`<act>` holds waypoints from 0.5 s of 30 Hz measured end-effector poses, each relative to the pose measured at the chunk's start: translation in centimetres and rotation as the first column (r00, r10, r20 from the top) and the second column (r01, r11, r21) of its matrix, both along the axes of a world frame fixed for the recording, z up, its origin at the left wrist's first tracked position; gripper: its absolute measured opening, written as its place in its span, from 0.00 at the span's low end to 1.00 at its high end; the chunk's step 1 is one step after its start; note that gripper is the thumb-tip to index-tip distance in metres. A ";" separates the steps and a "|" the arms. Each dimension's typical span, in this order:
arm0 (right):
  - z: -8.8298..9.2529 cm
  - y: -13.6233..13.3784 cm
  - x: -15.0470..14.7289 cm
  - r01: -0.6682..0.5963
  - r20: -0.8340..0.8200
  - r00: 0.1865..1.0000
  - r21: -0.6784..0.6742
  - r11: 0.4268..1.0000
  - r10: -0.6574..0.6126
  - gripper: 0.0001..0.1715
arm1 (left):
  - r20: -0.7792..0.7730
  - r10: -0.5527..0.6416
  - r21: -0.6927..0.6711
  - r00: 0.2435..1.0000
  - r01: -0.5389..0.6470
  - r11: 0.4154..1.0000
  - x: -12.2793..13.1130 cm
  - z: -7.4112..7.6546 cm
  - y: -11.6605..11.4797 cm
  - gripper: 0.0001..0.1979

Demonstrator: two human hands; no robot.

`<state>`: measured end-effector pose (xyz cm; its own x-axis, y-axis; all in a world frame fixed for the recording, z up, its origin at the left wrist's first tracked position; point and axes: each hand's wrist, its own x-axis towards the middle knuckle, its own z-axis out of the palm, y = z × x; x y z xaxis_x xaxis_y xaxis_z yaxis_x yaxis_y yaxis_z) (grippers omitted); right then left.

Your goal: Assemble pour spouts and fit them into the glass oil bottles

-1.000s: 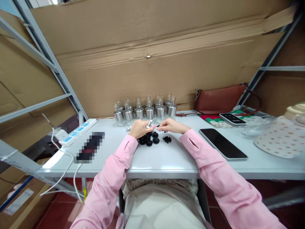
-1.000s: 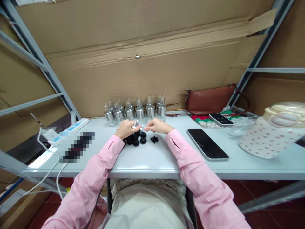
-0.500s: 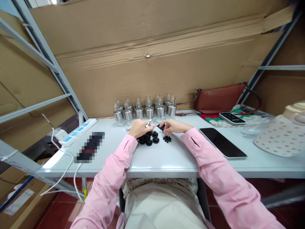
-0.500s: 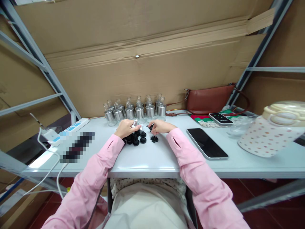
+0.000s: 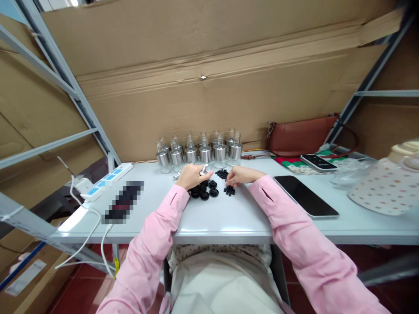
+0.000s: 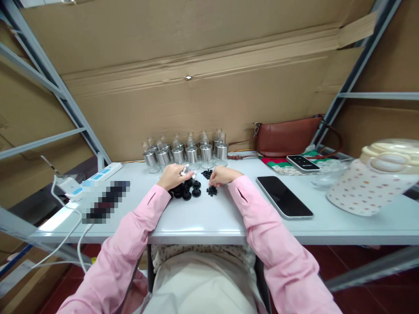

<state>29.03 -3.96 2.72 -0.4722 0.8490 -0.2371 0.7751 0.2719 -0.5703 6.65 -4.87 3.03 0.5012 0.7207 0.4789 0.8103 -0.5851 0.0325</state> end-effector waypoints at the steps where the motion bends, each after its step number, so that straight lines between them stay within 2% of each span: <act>1: 0.1 -0.1 0.0 -0.004 0.000 1.000 -0.011 1.000 0.004 0.14 | -0.001 0.001 -0.001 1.000 -0.001 1.000 0.0 0.0 0.0 0.25; 11: -0.3 0.1 0.4 0.027 -0.040 0.999 -0.104 0.994 -0.032 0.13 | 0.003 0.014 -0.007 1.000 -0.014 1.000 0.1 0.2 -0.1 0.24; 15: -0.7 0.6 0.7 -0.033 -0.065 0.998 -0.128 0.991 0.025 0.19 | 0.001 0.017 -0.016 1.000 -0.017 1.000 0.1 0.2 -0.2 0.23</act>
<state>29.70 -3.38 2.04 -0.5136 0.7990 -0.3127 0.7296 0.2149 -0.6492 6.78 -5.11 3.28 0.4881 0.7369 0.4677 0.8201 -0.5706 0.0432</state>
